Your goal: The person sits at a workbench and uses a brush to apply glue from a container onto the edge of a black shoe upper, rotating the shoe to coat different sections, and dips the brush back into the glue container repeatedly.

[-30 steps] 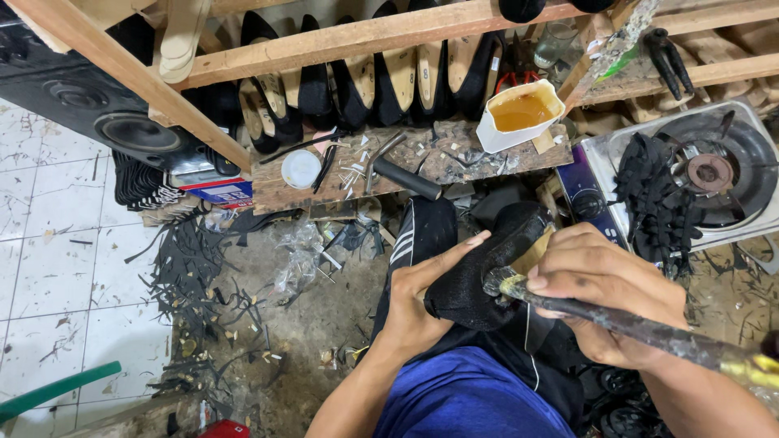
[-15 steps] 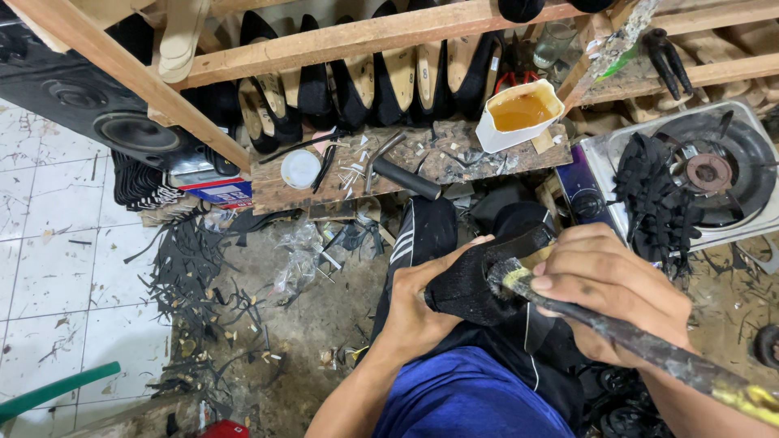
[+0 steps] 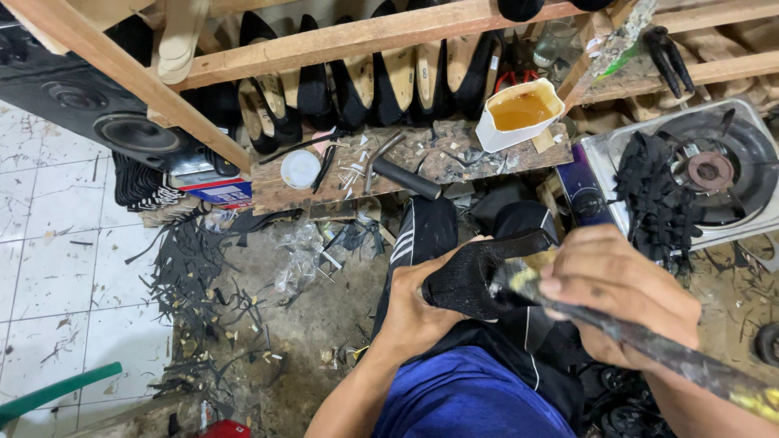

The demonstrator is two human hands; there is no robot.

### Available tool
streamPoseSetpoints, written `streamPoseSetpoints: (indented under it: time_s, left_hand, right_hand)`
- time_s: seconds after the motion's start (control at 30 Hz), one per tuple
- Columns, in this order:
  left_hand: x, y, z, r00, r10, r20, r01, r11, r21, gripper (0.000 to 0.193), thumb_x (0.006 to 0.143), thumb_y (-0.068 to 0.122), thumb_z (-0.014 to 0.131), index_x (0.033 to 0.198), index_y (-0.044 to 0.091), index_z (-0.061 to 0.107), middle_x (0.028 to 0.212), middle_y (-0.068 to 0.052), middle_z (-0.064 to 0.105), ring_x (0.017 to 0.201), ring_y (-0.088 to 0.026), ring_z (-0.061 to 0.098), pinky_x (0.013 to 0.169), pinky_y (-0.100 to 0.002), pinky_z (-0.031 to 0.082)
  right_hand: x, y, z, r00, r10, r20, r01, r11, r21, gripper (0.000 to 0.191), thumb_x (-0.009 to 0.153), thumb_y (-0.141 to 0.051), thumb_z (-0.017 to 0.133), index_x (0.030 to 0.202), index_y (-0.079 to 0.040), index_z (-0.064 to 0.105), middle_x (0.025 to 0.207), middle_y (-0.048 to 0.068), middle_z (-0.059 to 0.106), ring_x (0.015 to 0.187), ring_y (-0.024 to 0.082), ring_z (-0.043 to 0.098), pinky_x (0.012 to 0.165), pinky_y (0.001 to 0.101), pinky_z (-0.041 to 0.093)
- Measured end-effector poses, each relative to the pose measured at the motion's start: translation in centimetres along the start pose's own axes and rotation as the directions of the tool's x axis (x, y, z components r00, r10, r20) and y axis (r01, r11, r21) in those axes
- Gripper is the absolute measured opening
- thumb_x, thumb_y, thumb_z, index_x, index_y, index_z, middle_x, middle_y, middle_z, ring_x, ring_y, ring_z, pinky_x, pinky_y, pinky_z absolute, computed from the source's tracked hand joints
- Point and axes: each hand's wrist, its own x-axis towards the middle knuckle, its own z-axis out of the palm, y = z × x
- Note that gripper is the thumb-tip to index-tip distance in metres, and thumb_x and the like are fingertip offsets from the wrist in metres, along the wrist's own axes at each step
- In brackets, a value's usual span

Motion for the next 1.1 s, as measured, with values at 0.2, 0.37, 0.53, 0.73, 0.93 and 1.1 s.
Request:
streamPoseSetpoints:
  time_s: [0.2,0.37,0.53,0.73,0.93,1.1]
  left_hand:
    - [0.0,-0.1,-0.1,1.000,-0.012,0.022,0.013,1.000,-0.015,0.068,0.074,-0.001,0.086,0.138,-0.004,0.063,0.121,-0.010,0.078,0.106,-0.009,0.071,0.097,-0.027,0.059]
    - [-0.3,0.0,0.1,0.995,-0.088,0.040,0.091,0.990,-0.106,0.062,0.075,-0.004,0.082,0.135,-0.005,0.066,0.110,-0.008,0.079,0.098,-0.006,0.071,0.091,-0.027,0.061]
    - [0.0,0.3,-0.1,0.997,-0.058,0.050,0.061,0.996,-0.066,0.048,0.076,-0.006,0.082,0.123,-0.006,0.070,0.103,-0.007,0.079,0.094,-0.008,0.071,0.088,-0.027,0.060]
    - [-0.7,-1.2,-0.4,0.985,-0.141,0.100,0.155,0.977,-0.150,0.036,0.077,-0.005,0.082,0.111,-0.004,0.072,0.096,-0.005,0.079,0.088,-0.010,0.073,0.084,-0.028,0.061]
    - [0.2,-6.6,-1.0,0.997,-0.078,-0.029,0.051,0.847,-0.529,0.028,0.090,0.002,0.089,0.111,-0.009,0.073,0.097,-0.018,0.077,0.082,-0.025,0.073,0.078,-0.036,0.060]
    - [2.6,-8.7,0.9,0.926,-0.374,0.054,0.131,0.183,-0.974,0.062,0.085,0.051,0.069,0.128,0.007,0.066,0.115,-0.014,0.072,0.102,-0.030,0.074,0.086,-0.042,0.065]
  right_hand:
    - [0.1,0.3,0.1,1.000,0.004,0.030,-0.004,1.000,0.019,0.020,0.081,0.007,0.073,0.099,0.006,0.066,0.094,0.014,0.068,0.087,0.030,0.072,0.080,0.0463,0.060]
    - [-0.1,0.3,0.1,1.000,0.027,-0.012,-0.027,1.000,-0.010,0.021,0.080,0.003,0.076,0.099,0.006,0.066,0.096,0.015,0.069,0.087,0.030,0.072,0.081,0.0464,0.060]
    - [-0.5,0.7,-0.1,1.000,0.010,0.023,-0.011,0.998,0.055,0.015,0.088,0.000,0.071,0.102,0.003,0.067,0.099,0.013,0.070,0.089,0.028,0.072,0.083,0.0464,0.060]
    - [-1.3,1.4,0.4,0.994,0.108,0.032,-0.111,0.987,0.119,0.013,0.093,-0.009,0.070,0.103,-0.002,0.069,0.100,0.010,0.074,0.089,0.022,0.074,0.086,0.0417,0.060]
    - [-2.6,1.5,-2.8,0.863,0.439,-0.250,-0.288,0.834,0.470,0.014,0.102,-0.012,0.070,0.108,-0.001,0.066,0.098,0.017,0.068,0.089,0.022,0.071,0.084,0.0374,0.059]
    - [-3.7,0.8,-2.5,0.741,0.567,-0.359,-0.212,0.705,0.677,0.014,0.103,-0.012,0.070,0.110,0.000,0.065,0.100,0.017,0.068,0.090,0.022,0.071,0.086,0.0373,0.059]
